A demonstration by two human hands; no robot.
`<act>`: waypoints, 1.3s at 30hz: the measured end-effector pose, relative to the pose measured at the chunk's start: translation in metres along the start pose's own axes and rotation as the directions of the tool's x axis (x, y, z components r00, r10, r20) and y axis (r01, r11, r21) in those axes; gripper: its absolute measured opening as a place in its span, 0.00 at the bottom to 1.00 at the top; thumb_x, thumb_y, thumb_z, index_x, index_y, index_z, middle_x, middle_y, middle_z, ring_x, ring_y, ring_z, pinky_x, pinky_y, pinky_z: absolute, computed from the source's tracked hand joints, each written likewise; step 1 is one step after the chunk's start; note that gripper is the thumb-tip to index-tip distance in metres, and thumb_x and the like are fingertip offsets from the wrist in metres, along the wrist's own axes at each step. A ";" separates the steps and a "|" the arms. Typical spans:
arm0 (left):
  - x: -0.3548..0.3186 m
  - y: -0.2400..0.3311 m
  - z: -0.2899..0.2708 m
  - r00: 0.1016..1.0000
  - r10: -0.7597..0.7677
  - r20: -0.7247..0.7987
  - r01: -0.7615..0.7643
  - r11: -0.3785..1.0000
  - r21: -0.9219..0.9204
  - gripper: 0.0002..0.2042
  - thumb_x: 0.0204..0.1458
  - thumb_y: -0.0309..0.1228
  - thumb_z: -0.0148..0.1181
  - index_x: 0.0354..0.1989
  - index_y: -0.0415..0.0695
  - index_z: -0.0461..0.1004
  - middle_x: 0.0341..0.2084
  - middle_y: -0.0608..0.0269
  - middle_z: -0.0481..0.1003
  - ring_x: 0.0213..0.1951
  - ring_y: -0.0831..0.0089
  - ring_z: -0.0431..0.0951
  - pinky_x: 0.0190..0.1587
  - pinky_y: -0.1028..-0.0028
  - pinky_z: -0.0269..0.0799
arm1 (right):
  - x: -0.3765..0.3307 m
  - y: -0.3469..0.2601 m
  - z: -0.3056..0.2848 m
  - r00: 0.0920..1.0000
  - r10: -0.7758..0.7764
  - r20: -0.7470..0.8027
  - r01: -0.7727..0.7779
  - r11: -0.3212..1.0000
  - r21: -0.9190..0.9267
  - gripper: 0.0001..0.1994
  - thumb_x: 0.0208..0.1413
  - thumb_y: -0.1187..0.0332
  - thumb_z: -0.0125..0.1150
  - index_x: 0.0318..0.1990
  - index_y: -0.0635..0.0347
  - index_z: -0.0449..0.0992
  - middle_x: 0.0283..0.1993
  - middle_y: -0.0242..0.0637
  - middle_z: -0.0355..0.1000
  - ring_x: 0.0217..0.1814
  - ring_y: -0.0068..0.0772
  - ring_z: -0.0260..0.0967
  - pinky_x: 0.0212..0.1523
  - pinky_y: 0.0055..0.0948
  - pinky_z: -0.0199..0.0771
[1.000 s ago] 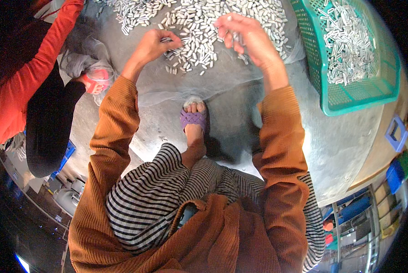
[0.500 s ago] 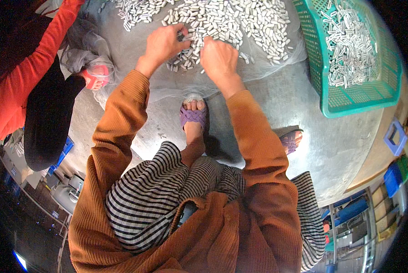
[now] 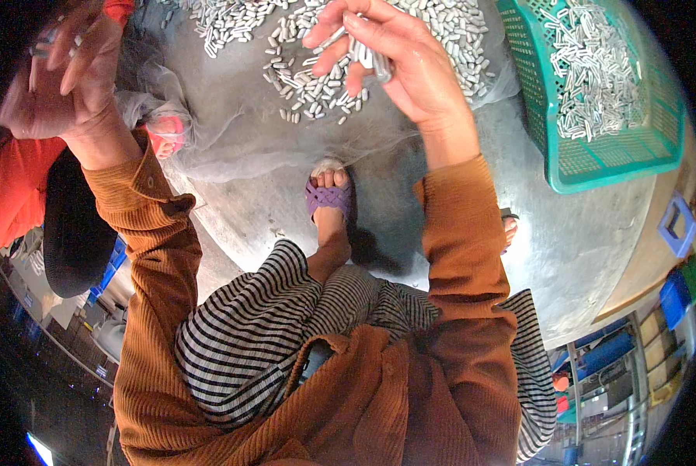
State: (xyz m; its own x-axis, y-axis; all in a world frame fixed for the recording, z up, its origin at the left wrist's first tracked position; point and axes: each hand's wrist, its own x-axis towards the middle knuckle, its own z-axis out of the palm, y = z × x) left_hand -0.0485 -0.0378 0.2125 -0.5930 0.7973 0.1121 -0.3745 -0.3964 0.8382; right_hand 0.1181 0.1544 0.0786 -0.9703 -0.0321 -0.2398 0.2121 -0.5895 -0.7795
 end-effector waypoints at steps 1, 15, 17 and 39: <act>-0.001 -0.004 -0.010 0.996 0.071 0.046 -0.077 0.985 0.154 0.11 0.52 0.29 0.53 0.41 0.38 0.68 0.33 0.53 0.72 0.23 0.76 0.68 0.18 0.84 0.62 | 0.004 0.006 0.007 0.999 -0.009 -0.034 0.014 0.983 0.181 0.18 0.61 0.56 0.47 0.46 0.62 0.69 0.40 0.43 0.71 0.33 0.32 0.72 0.23 0.18 0.68; -0.034 -0.095 -0.002 0.909 -0.308 -0.281 0.340 0.157 0.927 0.13 0.54 0.28 0.53 0.47 0.44 0.73 0.41 0.59 0.76 0.41 0.73 0.77 0.41 0.71 0.74 | 0.014 0.079 -0.004 0.904 0.344 -0.255 -0.060 0.692 0.719 0.26 0.63 0.49 0.35 0.41 0.66 0.71 0.40 0.48 0.73 0.43 0.55 0.71 0.47 0.57 0.73; -0.042 -0.103 -0.008 0.918 -0.296 -0.263 0.333 0.217 0.918 0.12 0.53 0.27 0.54 0.46 0.45 0.74 0.40 0.62 0.76 0.40 0.73 0.77 0.39 0.73 0.74 | 0.016 0.077 -0.007 0.930 0.304 -0.206 -0.055 0.670 0.740 0.27 0.63 0.49 0.35 0.41 0.67 0.71 0.40 0.48 0.72 0.44 0.55 0.71 0.47 0.57 0.72; -0.058 -0.113 -0.047 0.962 0.215 -0.166 0.194 -0.115 0.974 0.10 0.41 0.24 0.62 0.35 0.46 0.77 0.36 0.63 0.73 0.43 0.60 0.72 0.43 0.66 0.70 | -0.053 -0.089 -0.100 0.843 -0.533 0.073 0.368 0.670 0.645 0.39 0.60 0.41 0.20 0.60 0.71 0.55 0.63 0.62 0.51 0.69 0.57 0.44 0.65 0.60 0.44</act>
State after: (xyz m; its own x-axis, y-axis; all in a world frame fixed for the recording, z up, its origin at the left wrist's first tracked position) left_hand -0.0052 -0.0608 0.0861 -0.7697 0.6065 0.1993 0.6224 0.6435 0.4455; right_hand 0.1620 0.2896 0.1029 -0.9394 0.2284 0.2556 -0.2901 -0.9270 -0.2376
